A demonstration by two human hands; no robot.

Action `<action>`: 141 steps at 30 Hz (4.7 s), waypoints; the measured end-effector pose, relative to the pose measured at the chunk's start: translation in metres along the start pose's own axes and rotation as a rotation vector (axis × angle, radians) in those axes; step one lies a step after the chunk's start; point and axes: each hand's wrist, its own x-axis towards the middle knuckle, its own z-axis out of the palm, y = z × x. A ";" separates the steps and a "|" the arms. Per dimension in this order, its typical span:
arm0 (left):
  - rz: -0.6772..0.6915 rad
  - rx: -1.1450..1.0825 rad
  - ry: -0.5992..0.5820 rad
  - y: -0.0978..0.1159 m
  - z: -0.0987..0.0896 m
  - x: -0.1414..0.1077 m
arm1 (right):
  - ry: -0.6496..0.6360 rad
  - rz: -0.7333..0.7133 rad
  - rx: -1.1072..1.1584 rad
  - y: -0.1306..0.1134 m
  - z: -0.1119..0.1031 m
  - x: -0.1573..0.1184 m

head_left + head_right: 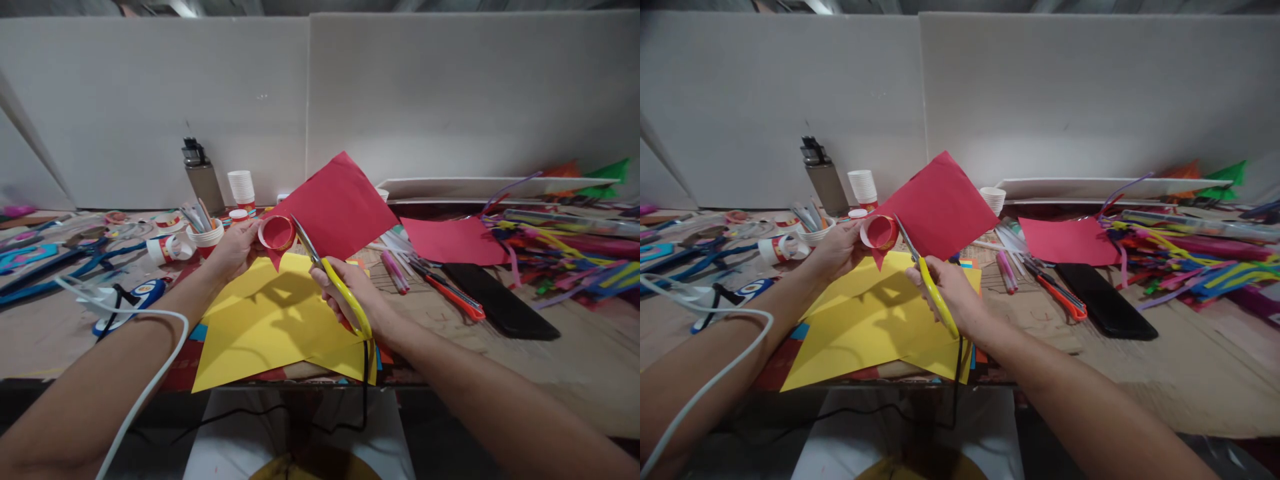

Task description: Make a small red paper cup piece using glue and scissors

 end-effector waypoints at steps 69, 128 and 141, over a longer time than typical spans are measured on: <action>-0.098 0.139 -0.072 0.006 -0.014 0.004 | -0.094 -0.043 -0.080 0.001 -0.009 -0.002; -0.294 -0.021 0.029 -0.023 -0.013 0.003 | 0.210 -0.188 -0.061 0.010 -0.025 0.015; -0.211 0.103 -0.144 -0.026 0.023 -0.023 | 0.239 -0.337 0.069 0.007 -0.018 0.018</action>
